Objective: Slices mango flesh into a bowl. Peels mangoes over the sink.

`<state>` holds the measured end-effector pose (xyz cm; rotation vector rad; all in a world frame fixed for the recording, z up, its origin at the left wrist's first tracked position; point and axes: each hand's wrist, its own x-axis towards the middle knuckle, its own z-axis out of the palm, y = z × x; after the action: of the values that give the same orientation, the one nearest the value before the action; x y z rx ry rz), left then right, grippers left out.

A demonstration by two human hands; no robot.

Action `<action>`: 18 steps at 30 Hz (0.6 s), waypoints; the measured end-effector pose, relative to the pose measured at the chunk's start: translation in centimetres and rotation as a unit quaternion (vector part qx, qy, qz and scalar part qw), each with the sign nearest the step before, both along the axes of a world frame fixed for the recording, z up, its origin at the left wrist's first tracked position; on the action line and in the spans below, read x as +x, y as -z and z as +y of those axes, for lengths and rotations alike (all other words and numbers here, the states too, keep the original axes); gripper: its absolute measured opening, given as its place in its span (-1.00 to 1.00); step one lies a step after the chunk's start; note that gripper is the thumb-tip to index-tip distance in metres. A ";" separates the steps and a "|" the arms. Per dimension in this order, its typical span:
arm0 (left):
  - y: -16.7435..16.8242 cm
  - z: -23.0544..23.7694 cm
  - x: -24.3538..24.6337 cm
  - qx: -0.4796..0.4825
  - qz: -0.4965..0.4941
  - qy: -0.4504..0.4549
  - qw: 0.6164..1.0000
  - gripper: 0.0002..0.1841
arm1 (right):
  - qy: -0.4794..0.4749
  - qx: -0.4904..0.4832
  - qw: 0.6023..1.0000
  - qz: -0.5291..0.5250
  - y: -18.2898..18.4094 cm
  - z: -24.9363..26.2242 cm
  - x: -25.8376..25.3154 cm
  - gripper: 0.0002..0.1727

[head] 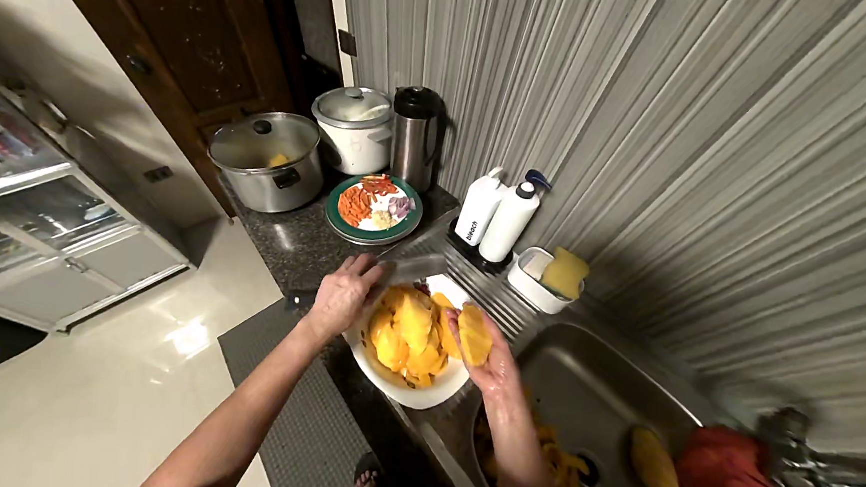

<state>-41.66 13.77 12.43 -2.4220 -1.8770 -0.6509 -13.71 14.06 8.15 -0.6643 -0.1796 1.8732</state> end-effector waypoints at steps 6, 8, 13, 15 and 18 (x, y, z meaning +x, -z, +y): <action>3.1 -6.8 5.3 -0.115 -0.259 0.151 0.947 -0.55 | 0.067 0.025 0.996 -0.056 0.0 0.0 -0.6 -0.76; 4.1 -8.5 6.5 -0.094 -0.229 0.175 0.953 -0.57 | 0.075 0.066 0.980 -0.173 0.0 0.1 -0.4 -0.74; 5.1 -9.7 6.6 -0.067 -0.204 0.164 0.963 -0.57 | 0.126 0.124 0.924 -0.340 -1.0 -0.1 -0.5 -0.63; 5.2 -9.9 6.6 -0.057 -0.202 0.160 0.965 -0.57 | 0.121 0.122 0.918 -0.357 -1.5 -0.4 -0.5 -0.64; 5.2 -9.4 6.0 -0.042 -0.194 0.159 0.967 -0.58 | 0.102 0.128 0.923 -0.349 -1.7 -0.9 -1.2 -0.67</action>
<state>-35.61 4.39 7.20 -2.8531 -1.6582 -1.1590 -14.90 13.16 9.89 -1.0976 -0.7715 1.3158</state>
